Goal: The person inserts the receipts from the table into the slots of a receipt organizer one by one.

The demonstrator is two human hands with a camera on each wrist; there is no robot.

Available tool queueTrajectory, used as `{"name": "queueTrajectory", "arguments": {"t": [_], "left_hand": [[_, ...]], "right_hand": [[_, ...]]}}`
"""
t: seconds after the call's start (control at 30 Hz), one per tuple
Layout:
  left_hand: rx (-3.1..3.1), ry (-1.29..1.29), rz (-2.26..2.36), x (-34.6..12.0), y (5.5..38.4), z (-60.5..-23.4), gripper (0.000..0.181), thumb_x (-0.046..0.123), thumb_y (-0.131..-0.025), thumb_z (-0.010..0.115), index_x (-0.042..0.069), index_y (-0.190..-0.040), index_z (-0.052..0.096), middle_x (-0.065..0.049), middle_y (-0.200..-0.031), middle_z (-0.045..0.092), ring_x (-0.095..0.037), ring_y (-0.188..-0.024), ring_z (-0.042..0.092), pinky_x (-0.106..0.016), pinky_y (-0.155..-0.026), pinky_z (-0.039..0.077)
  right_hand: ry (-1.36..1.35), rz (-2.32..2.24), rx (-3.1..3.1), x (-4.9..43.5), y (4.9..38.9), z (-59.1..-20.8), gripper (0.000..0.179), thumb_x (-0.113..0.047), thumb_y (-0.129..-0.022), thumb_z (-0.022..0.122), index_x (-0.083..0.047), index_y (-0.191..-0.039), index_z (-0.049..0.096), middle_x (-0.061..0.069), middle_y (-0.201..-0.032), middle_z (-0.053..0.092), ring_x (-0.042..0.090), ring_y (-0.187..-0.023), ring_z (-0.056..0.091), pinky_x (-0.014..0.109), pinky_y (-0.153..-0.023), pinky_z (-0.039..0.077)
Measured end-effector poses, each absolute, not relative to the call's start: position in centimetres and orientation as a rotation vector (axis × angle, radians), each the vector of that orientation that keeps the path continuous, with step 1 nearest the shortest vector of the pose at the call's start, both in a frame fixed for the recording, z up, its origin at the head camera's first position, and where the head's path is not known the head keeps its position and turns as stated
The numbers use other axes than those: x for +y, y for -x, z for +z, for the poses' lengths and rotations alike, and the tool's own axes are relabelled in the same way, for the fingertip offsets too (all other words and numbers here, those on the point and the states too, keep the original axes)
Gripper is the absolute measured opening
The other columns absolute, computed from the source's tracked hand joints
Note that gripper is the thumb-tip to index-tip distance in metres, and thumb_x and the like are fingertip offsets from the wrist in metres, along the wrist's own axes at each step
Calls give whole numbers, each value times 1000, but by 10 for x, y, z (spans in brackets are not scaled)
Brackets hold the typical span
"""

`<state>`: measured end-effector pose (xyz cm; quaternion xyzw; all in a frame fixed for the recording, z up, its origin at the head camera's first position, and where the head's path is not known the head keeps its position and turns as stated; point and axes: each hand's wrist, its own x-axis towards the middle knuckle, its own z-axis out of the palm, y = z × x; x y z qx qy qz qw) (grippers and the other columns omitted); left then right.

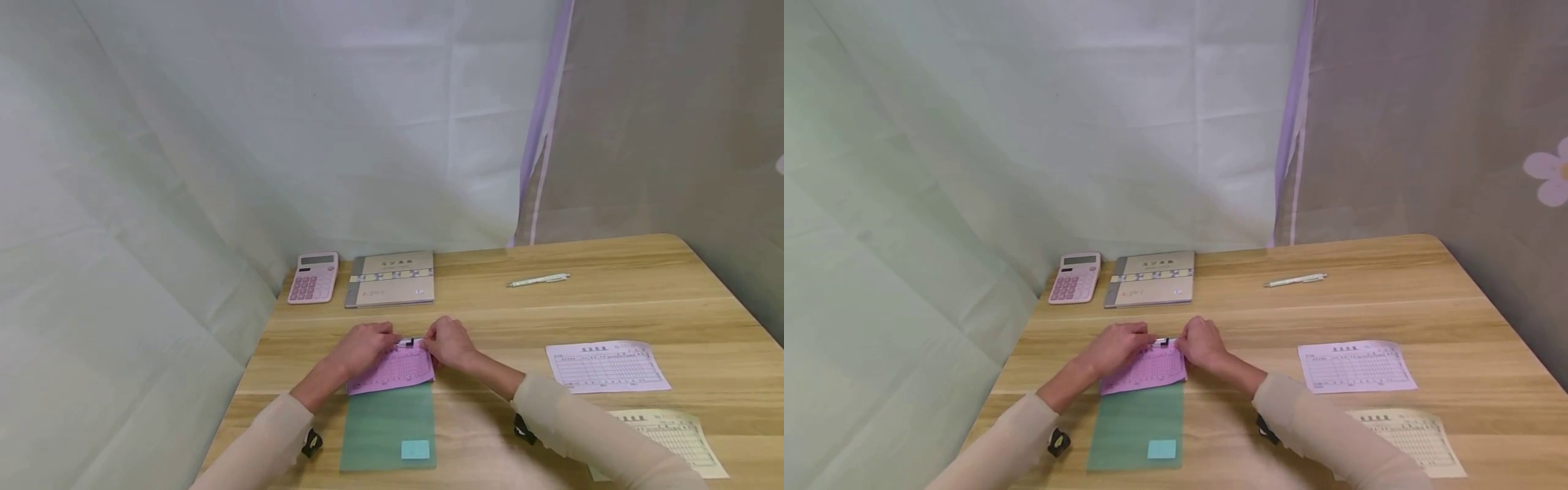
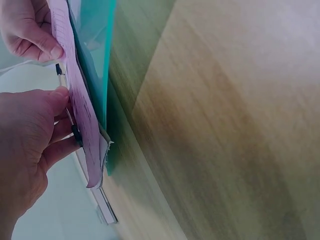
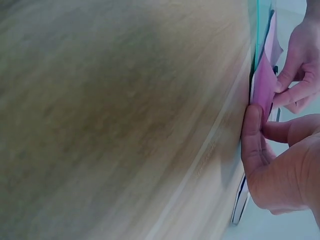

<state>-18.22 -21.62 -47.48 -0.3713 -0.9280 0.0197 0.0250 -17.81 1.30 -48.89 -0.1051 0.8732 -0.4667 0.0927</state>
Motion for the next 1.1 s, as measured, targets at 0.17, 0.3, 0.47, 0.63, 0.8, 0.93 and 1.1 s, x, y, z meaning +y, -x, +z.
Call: {"name": "queueTrajectory", "arguments": {"t": [0.17, 0.3, 0.47, 0.63, 0.8, 0.93, 1.1], "left_hand": [[-2851, 1151, 56, -216, 182, -477, 23, 16, -108, 65, 18, -127, 78, 5, -103, 68, -8, -85, 63, -25, -79, 57], [-2863, 1138, 31, -217, 181, -478, 22, 19, -106, 68, 18, -126, 79, 5, -101, 65, -7, -83, 58, -24, -77, 56], [-2881, 1113, 2, -217, 180, -480, 24, 23, -104, 72, 17, -127, 79, 6, -100, 62, -7, -81, 53, -23, -75, 54], [-2844, 1131, 5, -217, 180, -481, 25, 22, -103, 73, 16, -127, 78, 5, -100, 63, -7, -81, 54, -24, -75, 55], [-2794, 1160, 18, -217, 179, -481, 24, 19, -104, 72, 15, -127, 78, 4, -101, 64, -8, -81, 57, -26, -77, 58], [-2782, 1156, 38, -217, 179, -482, 24, 18, -105, 70, 16, -127, 78, 4, -101, 63, -8, -80, 57, -26, -77, 58], [-2788, 1147, 37, -217, 178, -484, 24, 18, -106, 69, 16, -127, 78, 4, -99, 62, -8, -78, 54, -24, -73, 56]], "right_hand": [[293, -1380, 2637, 10, 177, -492, 16, -5, -96, 78, -1, -81, 77, 1, -60, 65, 12, -44, 61, 25, -42, 51], [297, -1342, 2702, 8, 176, -493, 18, -6, -95, 78, -4, -77, 76, -2, -56, 62, 9, -42, 56, 23, -41, 47], [316, -1297, 2701, 8, 178, -494, 20, -8, -96, 77, -7, -76, 72, -2, -59, 62, 11, -45, 57, 22, -42, 45], [369, -1273, 2686, 7, 178, -493, 19, -7, -96, 77, -8, -79, 69, 0, -63, 62, 12, -49, 57, 22, -43, 44], [376, -1249, 2740, 6, 177, -491, 20, -5, -95, 76, -8, -77, 70, -2, -61, 60, 11, -50, 55, 22, -44, 42], [369, -1240, 2785, 6, 176, -491, 22, -5, -95, 77, -9, -75, 69, -2, -63, 60, 12, -55, 55, 23, -47, 43], [375, -1224, 2835, 5, 175, -491, 26, -5, -93, 78, -11, -70, 67, -3, -64, 60, 13, -58, 55, 25, -51, 43]]}}
